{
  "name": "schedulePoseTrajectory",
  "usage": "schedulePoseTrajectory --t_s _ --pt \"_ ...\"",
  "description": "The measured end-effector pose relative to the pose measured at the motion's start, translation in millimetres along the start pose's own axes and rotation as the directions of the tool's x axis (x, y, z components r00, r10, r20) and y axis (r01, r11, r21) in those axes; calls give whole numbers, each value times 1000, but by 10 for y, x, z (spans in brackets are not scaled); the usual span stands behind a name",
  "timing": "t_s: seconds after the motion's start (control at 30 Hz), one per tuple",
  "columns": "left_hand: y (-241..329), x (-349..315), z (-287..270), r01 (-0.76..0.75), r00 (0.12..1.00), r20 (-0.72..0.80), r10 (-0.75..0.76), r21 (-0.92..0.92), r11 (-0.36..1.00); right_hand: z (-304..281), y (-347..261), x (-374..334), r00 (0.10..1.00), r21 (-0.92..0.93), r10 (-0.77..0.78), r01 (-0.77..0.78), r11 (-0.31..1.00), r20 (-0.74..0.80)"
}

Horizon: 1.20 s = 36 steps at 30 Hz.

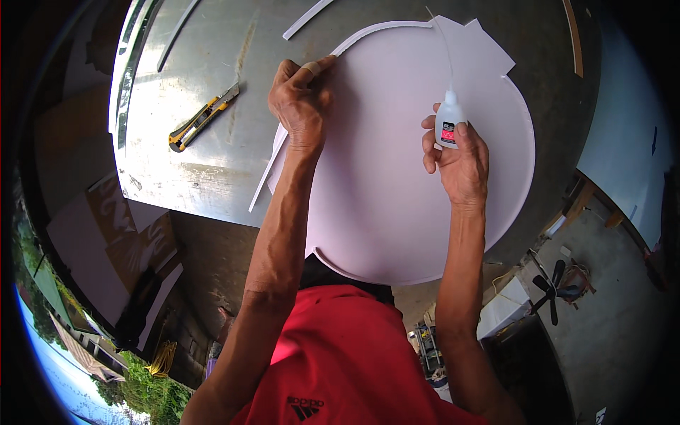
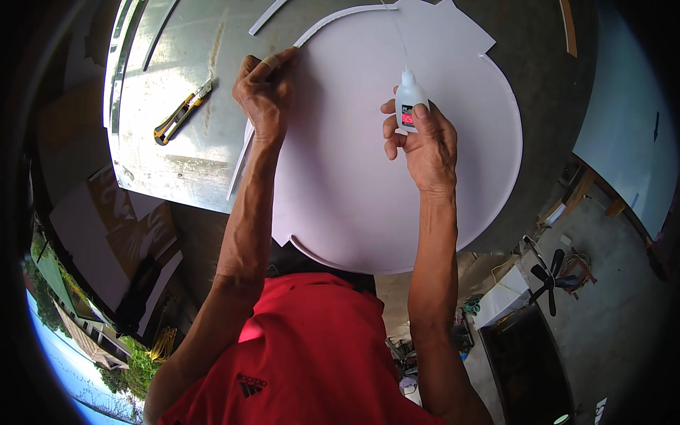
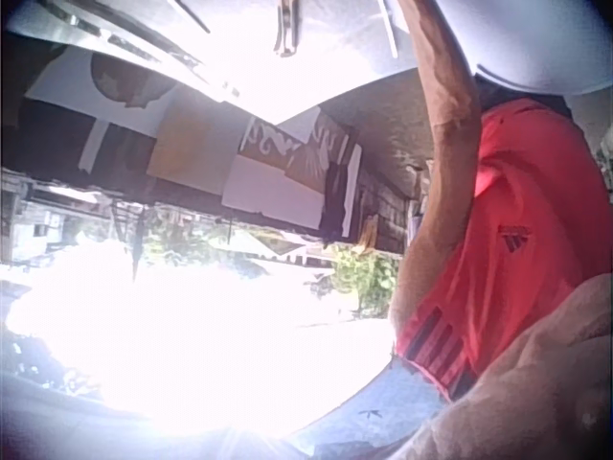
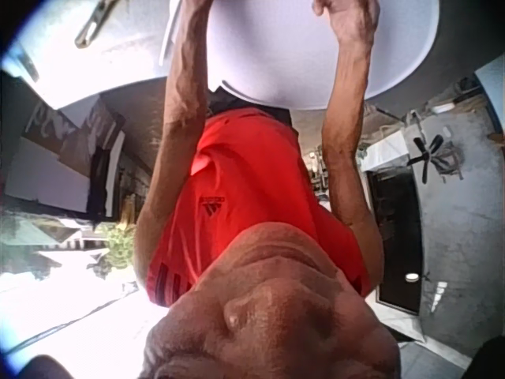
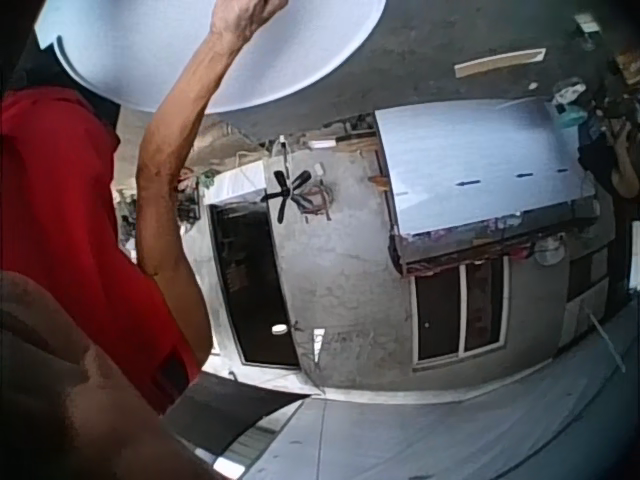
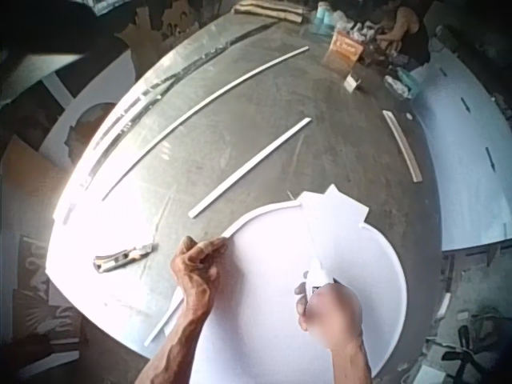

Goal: The person applies glue from a bottle to the edge of a large white plastic sheet and presses a thin white plastic strip onto it. They repeat this process, applying glue and attaching strips to different sections of the sheet's perimeter.

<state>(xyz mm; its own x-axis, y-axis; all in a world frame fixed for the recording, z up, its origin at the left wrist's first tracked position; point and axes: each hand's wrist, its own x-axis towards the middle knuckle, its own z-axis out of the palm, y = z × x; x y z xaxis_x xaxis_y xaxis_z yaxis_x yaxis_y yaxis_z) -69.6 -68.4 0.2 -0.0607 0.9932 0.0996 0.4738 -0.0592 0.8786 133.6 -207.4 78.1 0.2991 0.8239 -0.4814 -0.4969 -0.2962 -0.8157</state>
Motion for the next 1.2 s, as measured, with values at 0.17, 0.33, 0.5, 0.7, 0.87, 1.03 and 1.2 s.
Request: schedulePoseTrajectory --t_s 0.17,0.33,0.5,0.7,0.87,1.03,1.2 --pt "1 7 12 -26 1000 -6 26 43 999 2 45 -130 994 -375 -75 40 926 -79" --pt "-66 11 10 -69 997 -29 71 54 996 -96 -63 63 978 -498 -173 93 862 -117" --pt "-50 12 8 -74 997 -33 75 45 996 -174 -179 314 969 -489 -226 148 860 -105" --pt "-47 12 6 -60 997 -39 61 36 998 -159 -217 488 964 -511 -254 177 841 -84" --pt "-42 2 8 -62 997 -40 63 28 998 -123 -228 551 961 -540 -263 179 822 -82" --pt "-61 11 7 -78 996 -41 80 48 996 -101 -223 603 963 -541 -264 192 819 -57" --pt "-55 5 12 -78 996 -41 80 48 996 -78 -236 631 962 -543 -271 207 814 -40"
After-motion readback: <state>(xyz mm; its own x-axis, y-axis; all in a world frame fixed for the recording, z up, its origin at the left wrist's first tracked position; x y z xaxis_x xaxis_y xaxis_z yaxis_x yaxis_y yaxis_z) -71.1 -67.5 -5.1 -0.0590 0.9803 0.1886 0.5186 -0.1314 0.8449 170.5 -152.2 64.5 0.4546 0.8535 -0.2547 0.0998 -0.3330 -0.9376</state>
